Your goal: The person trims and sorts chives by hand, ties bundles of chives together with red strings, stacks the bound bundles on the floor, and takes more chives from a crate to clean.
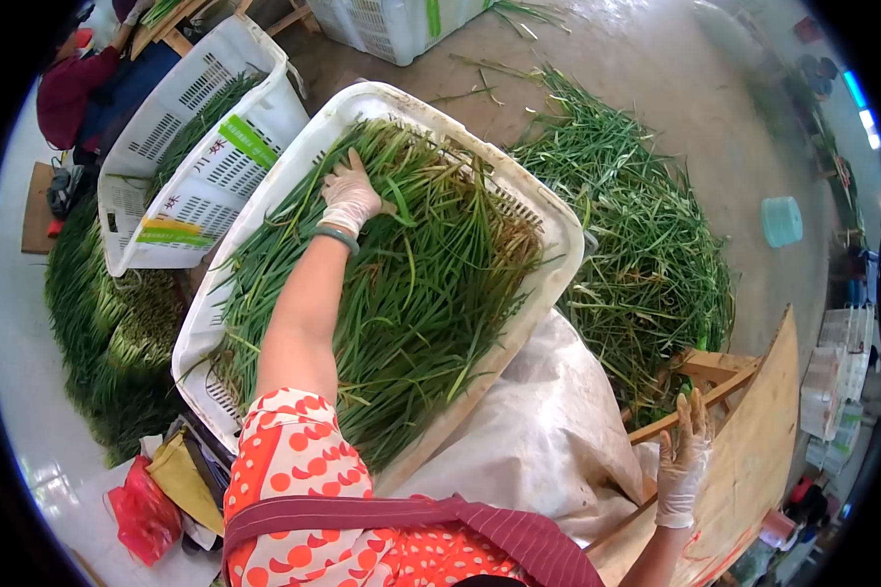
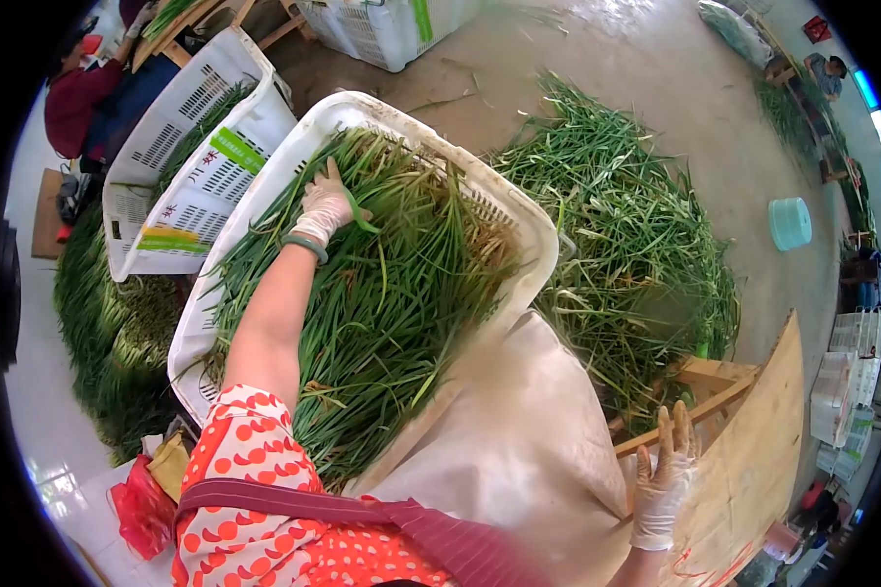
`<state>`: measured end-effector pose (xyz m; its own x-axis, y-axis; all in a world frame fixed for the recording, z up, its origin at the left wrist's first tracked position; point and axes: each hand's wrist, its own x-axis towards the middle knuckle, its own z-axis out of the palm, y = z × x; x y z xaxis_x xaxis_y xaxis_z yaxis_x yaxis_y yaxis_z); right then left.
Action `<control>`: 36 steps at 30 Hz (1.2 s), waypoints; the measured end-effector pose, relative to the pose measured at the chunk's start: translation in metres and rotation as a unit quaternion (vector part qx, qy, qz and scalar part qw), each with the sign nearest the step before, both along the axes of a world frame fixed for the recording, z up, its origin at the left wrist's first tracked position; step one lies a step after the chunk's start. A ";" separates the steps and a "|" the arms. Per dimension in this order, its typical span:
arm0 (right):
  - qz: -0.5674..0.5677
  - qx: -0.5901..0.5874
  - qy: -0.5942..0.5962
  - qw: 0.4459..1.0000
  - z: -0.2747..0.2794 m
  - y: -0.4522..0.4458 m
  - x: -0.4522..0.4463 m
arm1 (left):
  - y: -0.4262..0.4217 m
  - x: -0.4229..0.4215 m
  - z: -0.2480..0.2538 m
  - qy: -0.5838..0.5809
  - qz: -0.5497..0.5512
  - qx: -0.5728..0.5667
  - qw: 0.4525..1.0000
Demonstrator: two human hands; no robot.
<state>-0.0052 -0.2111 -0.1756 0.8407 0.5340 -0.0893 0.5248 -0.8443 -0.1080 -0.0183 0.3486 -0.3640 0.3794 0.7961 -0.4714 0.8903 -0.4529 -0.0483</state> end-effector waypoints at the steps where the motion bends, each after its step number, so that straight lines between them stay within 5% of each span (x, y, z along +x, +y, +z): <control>1: 0.010 0.000 0.000 1.000 -0.001 0.000 0.002 | 0.006 0.000 -0.009 0.001 0.000 -0.002 1.000; 8: 0.018 -0.021 0.025 0.999 -0.009 0.015 0.009 | -0.005 -0.012 0.005 -0.041 -0.004 0.075 0.996; 14: 0.042 0.011 0.030 0.999 -0.013 0.015 0.014 | 0.060 -0.028 -0.024 -0.221 -0.054 -0.052 0.972; 18: 0.030 0.000 0.041 0.999 -0.013 0.021 0.013 | 0.018 -0.017 -0.011 -0.133 -0.010 0.038 0.990; 23: 0.095 0.025 0.004 0.995 -0.014 0.033 0.018 | 0.063 -0.024 -0.009 -0.231 -0.003 -0.080 0.970; 28: 0.129 0.068 0.080 0.986 -0.020 0.082 0.036 | 0.053 -0.052 0.012 -0.404 0.035 -0.200 0.892; 32: 0.165 0.240 0.314 0.904 -0.044 0.165 0.060 | 0.035 -0.074 0.027 -0.455 0.090 -0.333 0.821; 36: 0.030 0.393 0.581 0.712 -0.105 0.272 0.062 | -0.020 -0.080 0.062 -0.479 -0.097 -0.191 0.851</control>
<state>0.0563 0.0609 -0.2808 0.4174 0.8345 -0.3598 -0.2724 -0.2629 -0.9256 -0.0987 0.3289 -0.3019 0.8427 0.5320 -0.0826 0.3448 -0.4155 0.8417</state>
